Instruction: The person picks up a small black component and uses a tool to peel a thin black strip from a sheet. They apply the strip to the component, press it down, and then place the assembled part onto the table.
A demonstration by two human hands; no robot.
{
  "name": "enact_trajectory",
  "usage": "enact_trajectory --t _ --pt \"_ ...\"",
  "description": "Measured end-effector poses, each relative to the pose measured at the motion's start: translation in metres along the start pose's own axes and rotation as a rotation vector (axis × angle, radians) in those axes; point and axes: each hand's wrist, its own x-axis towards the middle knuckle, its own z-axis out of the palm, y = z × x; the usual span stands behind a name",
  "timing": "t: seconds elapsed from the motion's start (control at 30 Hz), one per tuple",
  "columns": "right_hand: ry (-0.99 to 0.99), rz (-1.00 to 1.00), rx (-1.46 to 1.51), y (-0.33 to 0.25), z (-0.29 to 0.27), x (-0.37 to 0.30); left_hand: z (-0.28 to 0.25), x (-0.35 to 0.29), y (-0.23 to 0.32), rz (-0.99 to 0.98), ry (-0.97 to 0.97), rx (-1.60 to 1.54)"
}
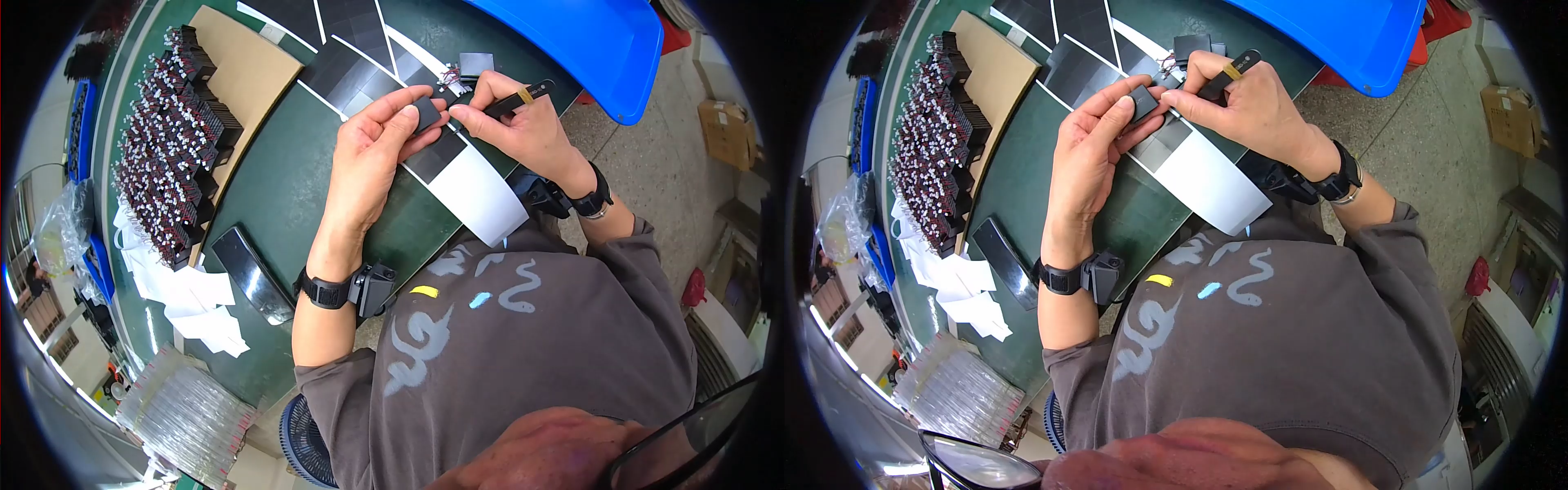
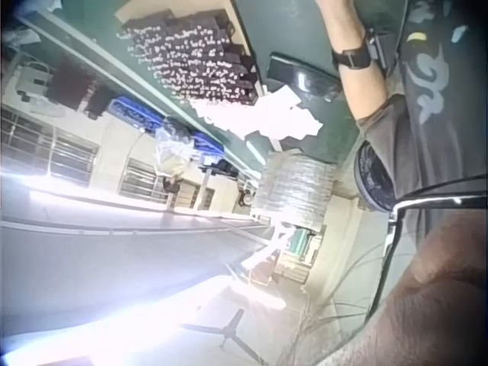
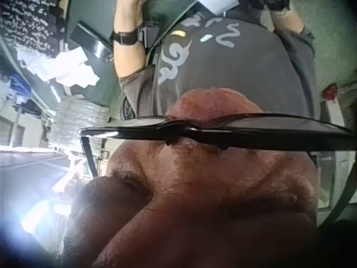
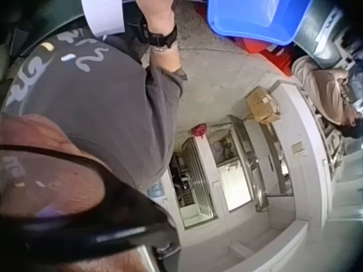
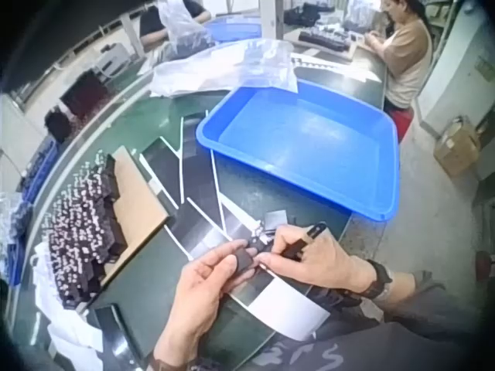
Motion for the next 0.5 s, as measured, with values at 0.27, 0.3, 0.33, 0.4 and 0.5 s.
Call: enact_trajectory --t 0.27,0.3,0.33,0.4,0.5 --pt "-0.028 -0.079 0.063 0.0 0.003 0.001 -0.004 0.0 0.003 -0.007 -0.002 -0.006" --pt "-0.03 -0.193 0.1 0.0 0.002 -0.002 -0.005 0.0 0.003 -0.012 -0.004 -0.013" --pt "-0.035 -0.309 0.139 0.0 0.002 -0.004 -0.005 0.0 0.004 -0.014 -0.002 -0.021" --pt "-0.043 -0.38 0.206 -0.007 0.002 -0.01 -0.006 -0.002 0.006 -0.017 0.001 -0.014" --pt "-0.049 -0.516 0.34 -0.021 0.005 -0.019 -0.007 -0.004 0.01 -0.027 -0.001 0.002"
